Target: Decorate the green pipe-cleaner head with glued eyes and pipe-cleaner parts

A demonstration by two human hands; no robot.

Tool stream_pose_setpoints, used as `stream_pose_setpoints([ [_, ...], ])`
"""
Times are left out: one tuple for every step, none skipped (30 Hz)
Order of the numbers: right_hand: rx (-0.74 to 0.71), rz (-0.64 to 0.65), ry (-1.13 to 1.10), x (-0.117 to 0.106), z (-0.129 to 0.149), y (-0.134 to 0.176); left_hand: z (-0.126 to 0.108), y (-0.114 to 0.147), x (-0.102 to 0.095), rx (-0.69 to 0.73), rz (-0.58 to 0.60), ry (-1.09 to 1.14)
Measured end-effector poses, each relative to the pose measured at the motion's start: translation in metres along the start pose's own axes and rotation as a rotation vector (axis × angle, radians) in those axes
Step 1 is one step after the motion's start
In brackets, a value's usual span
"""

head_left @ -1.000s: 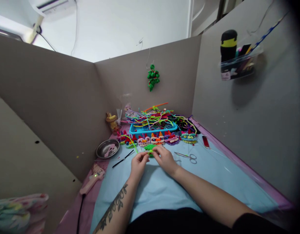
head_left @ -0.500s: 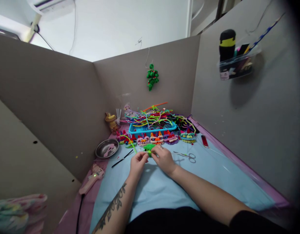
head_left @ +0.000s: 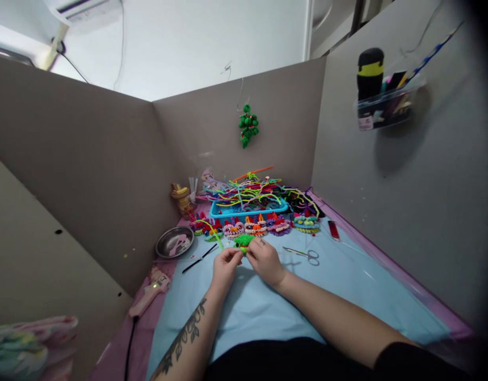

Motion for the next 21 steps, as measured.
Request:
stream_pose_setpoints([
  [-0.003,-0.005,0.0,-0.0003,0.0002,-0.0001,0.0011,-0.0004,-0.0003,0.002,0.003,-0.008],
  [-0.007,-0.008,-0.001,-0.0006,0.0003,-0.0001,0.0019,-0.0006,-0.0005,0.004,0.007,-0.016],
  [-0.01,-0.011,0.0,-0.0008,0.0004,0.0,0.0023,-0.0007,-0.0006,0.006,0.01,-0.022],
  [-0.014,-0.012,0.002,-0.0009,0.0005,0.0001,0.0022,-0.0006,-0.0007,0.008,0.012,-0.027],
  [-0.017,-0.013,0.006,-0.0008,0.0004,0.0003,0.0018,-0.0004,-0.0007,0.009,0.012,-0.031],
  [-0.022,-0.015,0.012,-0.0007,0.0004,0.0006,0.001,-0.0001,-0.0007,0.01,0.013,-0.035],
  [-0.028,-0.017,0.019,-0.0006,0.0005,0.0009,0.0,0.0004,-0.0006,0.013,0.012,-0.04],
  [-0.039,-0.018,0.027,-0.0005,0.0006,0.0013,-0.0011,0.001,-0.0006,0.017,0.011,-0.045],
  [-0.053,-0.017,0.037,-0.0004,0.0009,0.0016,-0.0021,0.0016,-0.0006,0.024,0.009,-0.053],
  [-0.069,-0.016,0.049,-0.0004,0.0013,0.0018,-0.0031,0.0022,-0.0007,0.03,0.004,-0.06],
  [-0.085,-0.013,0.063,-0.0004,0.0018,0.002,-0.0038,0.0028,-0.0009,0.037,0.0,-0.07],
  [-0.1,-0.01,0.078,-0.0004,0.0024,0.0021,-0.0044,0.0034,-0.0011,0.042,-0.003,-0.081],
  [-0.113,-0.006,0.089,-0.0003,0.003,0.0022,-0.0049,0.004,-0.0013,0.047,-0.006,-0.094],
  [-0.12,-0.001,0.091,-0.0001,0.0034,0.0022,-0.0052,0.0044,-0.0015,0.051,-0.006,-0.106],
  [-0.119,0.003,0.081,0.0002,0.0036,0.0021,-0.0055,0.0047,-0.0017,0.057,-0.006,-0.116],
  [-0.108,0.008,0.059,0.0006,0.0035,0.002,-0.0057,0.0048,-0.0019,0.062,-0.006,-0.122],
  [-0.088,0.016,0.025,0.001,0.0031,0.002,-0.0057,0.0046,-0.0022,0.067,-0.007,-0.124],
  [-0.064,0.025,-0.017,0.0013,0.0024,0.0019,-0.0056,0.0042,-0.0026,0.069,-0.009,-0.122],
  [-0.036,0.036,-0.061,0.0013,0.0014,0.0019,-0.0052,0.0036,-0.0031,0.069,-0.014,-0.115],
  [-0.008,0.049,-0.1,0.0012,0.0001,0.002,-0.0044,0.0028,-0.0038,0.067,-0.022,-0.105],
  [0.019,0.067,-0.132,0.0007,-0.0013,0.0022,-0.0033,0.0018,-0.0047,0.064,-0.031,-0.093],
])
Point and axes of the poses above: each hand's wrist, its own y-axis away from the middle knuckle, its own x-axis out of the palm, z = x × y, the point moved 1 cm from there along -y, towards the middle knuckle, and after that the axes turned 4 degrees about -y, right-handed, at the moved point
